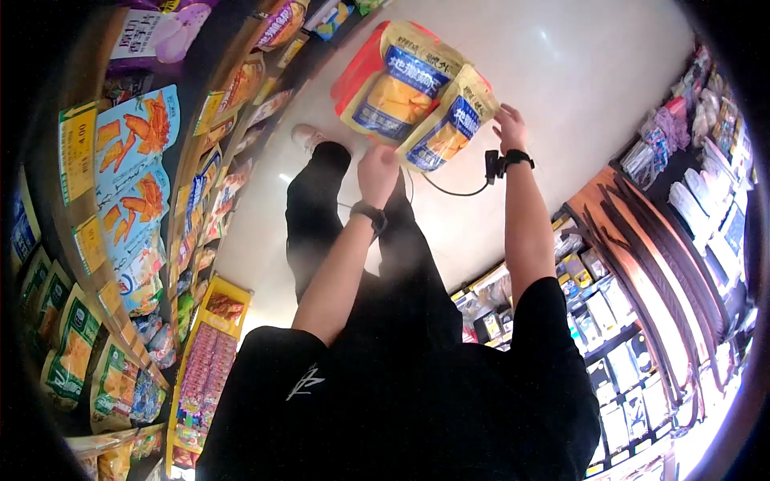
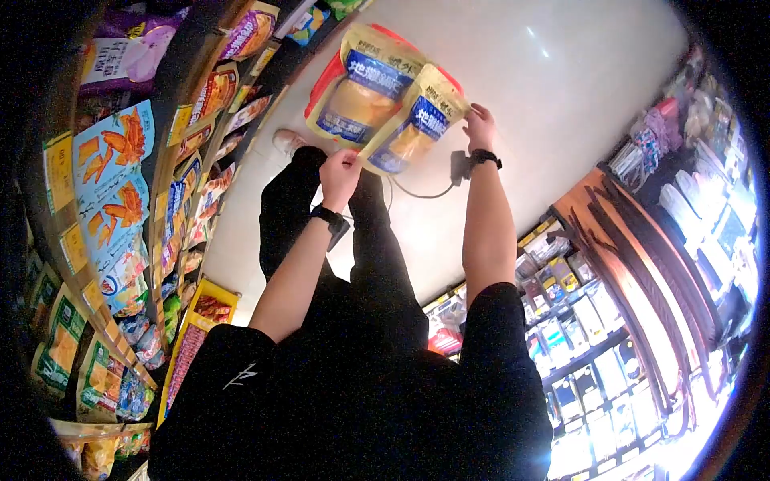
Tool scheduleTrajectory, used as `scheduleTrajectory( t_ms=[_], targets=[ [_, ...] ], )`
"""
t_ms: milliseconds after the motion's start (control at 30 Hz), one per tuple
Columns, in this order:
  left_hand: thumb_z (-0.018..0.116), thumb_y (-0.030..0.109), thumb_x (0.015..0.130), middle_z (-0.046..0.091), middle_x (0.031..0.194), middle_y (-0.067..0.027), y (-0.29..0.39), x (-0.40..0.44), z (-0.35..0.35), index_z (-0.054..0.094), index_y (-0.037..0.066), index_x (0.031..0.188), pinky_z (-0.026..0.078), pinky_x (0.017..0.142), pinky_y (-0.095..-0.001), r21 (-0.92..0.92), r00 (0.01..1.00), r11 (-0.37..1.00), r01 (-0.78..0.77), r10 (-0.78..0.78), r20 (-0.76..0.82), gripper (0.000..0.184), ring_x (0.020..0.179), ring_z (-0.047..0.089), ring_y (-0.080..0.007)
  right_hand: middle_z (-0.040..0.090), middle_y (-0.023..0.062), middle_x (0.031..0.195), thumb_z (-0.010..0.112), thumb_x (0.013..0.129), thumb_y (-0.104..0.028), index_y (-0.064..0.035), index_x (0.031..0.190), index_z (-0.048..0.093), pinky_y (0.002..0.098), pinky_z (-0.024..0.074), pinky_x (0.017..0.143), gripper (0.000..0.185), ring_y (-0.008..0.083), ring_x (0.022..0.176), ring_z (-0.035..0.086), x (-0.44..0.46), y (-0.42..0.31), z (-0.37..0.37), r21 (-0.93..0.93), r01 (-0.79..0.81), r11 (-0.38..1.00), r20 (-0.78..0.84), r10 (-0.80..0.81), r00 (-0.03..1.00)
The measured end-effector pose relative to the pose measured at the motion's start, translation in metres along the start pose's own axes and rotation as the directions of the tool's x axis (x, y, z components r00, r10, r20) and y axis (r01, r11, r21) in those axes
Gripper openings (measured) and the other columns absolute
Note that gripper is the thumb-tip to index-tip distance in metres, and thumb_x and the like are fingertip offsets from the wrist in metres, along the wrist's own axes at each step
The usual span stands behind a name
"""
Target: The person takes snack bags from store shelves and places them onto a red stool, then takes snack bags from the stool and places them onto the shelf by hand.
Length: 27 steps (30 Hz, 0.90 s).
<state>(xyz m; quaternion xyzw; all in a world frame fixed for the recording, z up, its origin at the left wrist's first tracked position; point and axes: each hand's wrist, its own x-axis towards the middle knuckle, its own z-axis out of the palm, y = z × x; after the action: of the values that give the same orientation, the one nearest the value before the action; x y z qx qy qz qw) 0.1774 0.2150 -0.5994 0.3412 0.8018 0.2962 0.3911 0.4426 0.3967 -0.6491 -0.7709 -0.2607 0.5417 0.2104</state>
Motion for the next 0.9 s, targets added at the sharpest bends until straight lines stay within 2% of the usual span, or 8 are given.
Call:
scheduleTrajectory(
  t_ms=[233, 333, 400, 600, 667, 767, 800, 900],
  targets=[
    [0.068, 0.019, 0.077, 0.067, 0.075, -0.0126, 0.025, -0.005, -0.022, 0.068, 0.004, 0.079, 0.051, 0.065, -0.0338, 0.081, 0.991, 0.997, 0.008, -0.019, 0.13, 0.015, 0.07, 0.066, -0.028, 0.064, 0.0001, 0.097, 0.064, 0.087, -0.021, -0.0056, 0.106, 0.064, 0.0255, 0.0477, 0.075, 0.024, 0.0097, 0.091, 0.059, -0.01, 0.004, -0.023, -0.006, 0.091, 0.996, 0.114, -0.09, 0.989],
    [0.063, 0.011, 0.077, 0.066, 0.075, -0.0147, 0.039, -0.017, -0.036, 0.066, 0.004, 0.077, 0.05, 0.065, -0.0382, 0.026, 0.974, 1.0, 0.009, -0.015, 0.227, 0.008, 0.073, 0.065, -0.0315, 0.064, 0.0007, 0.095, 0.063, 0.088, -0.021, -0.0044, 0.105, 0.065, 0.024, 0.0479, 0.074, 0.024, 0.0092, 0.086, 0.059, -0.047, -0.015, -0.049, -0.075, 0.191, 0.979, 0.105, -0.183, 0.977],
    [0.063, 0.009, 0.077, 0.066, 0.074, -0.0145, 0.056, -0.021, -0.055, 0.065, 0.003, 0.076, 0.051, 0.064, -0.0368, -0.01, 0.941, 0.997, -0.074, 0.073, 0.331, 0.007, 0.071, 0.065, -0.0301, 0.064, 0.0009, 0.089, 0.063, 0.088, -0.02, -0.002, 0.103, 0.065, 0.024, 0.0468, 0.071, 0.024, 0.0092, 0.081, 0.057, -0.07, -0.025, -0.075, -0.196, 0.338, 0.921, 0.112, -0.322, 0.94],
    [0.067, 0.01, 0.081, 0.066, 0.075, -0.008, 0.108, -0.027, -0.13, 0.064, 0.0, 0.084, 0.051, 0.066, -0.0298, -0.238, 0.855, 0.967, -0.087, 0.195, 0.481, 0.011, 0.07, 0.064, -0.0155, 0.063, 0.0023, 0.087, 0.065, 0.088, -0.009, 0.0014, 0.099, 0.062, 0.0222, 0.0466, 0.076, 0.016, 0.0094, 0.083, 0.058, -0.214, -0.119, -0.108, -0.122, 0.548, 0.828, -0.065, -0.558, 0.828],
    [0.068, 0.008, 0.082, 0.065, 0.073, -0.0059, 0.129, -0.024, -0.16, 0.063, 0.0, 0.084, 0.05, 0.065, -0.0271, -0.268, 0.84, 0.944, -0.194, 0.301, 0.451, 0.01, 0.072, 0.064, -0.0118, 0.061, 0.0008, 0.083, 0.065, 0.086, -0.004, -0.0003, 0.093, 0.061, 0.0207, 0.0456, 0.071, 0.008, 0.0062, 0.077, 0.055, -0.257, -0.159, -0.1, -0.071, 0.646, 0.76, -0.107, -0.65, 0.752],
    [0.067, 0.012, 0.083, 0.067, 0.08, -0.0061, 0.162, -0.03, -0.205, 0.064, 0.002, 0.094, 0.05, 0.07, -0.0299, -0.227, 0.862, 0.965, -0.133, 0.226, 0.454, 0.015, 0.075, 0.062, -0.0129, 0.06, 0.0029, 0.085, 0.063, 0.083, 0.004, 0.0012, 0.089, 0.059, 0.0215, 0.0459, 0.071, 0.007, 0.0076, 0.078, 0.054, -0.323, -0.228, -0.089, -0.082, 0.793, 0.604, -0.036, -0.797, 0.603],
    [0.067, 0.012, 0.083, 0.066, 0.081, -0.0035, 0.167, -0.031, -0.218, 0.064, 0.003, 0.094, 0.049, 0.066, -0.0277, -0.263, 0.837, 0.895, -0.36, 0.434, 0.332, 0.014, 0.074, 0.061, -0.0113, 0.059, 0.0039, 0.085, 0.063, 0.082, 0.006, 0.0016, 0.088, 0.059, 0.022, 0.0461, 0.071, 0.009, 0.0088, 0.078, 0.054, -0.351, -0.251, -0.082, -0.075, 0.84, 0.537, -0.033, -0.844, 0.536],
    [0.066, 0.009, 0.084, 0.065, 0.082, 0.0007, 0.208, -0.059, -0.278, 0.064, 0.004, 0.091, 0.045, 0.06, -0.0228, -0.302, 0.867, 0.862, -0.407, 0.468, 0.168, 0.01, 0.073, 0.057, -0.0057, 0.058, 0.0037, 0.085, 0.062, 0.082, 0.008, 0.0013, 0.087, 0.058, 0.0213, 0.0452, 0.072, 0.009, 0.0093, 0.076, 0.054, -0.42, -0.301, -0.067, -0.045, 0.975, 0.218, -0.091, -0.973, 0.214]
  ],
)
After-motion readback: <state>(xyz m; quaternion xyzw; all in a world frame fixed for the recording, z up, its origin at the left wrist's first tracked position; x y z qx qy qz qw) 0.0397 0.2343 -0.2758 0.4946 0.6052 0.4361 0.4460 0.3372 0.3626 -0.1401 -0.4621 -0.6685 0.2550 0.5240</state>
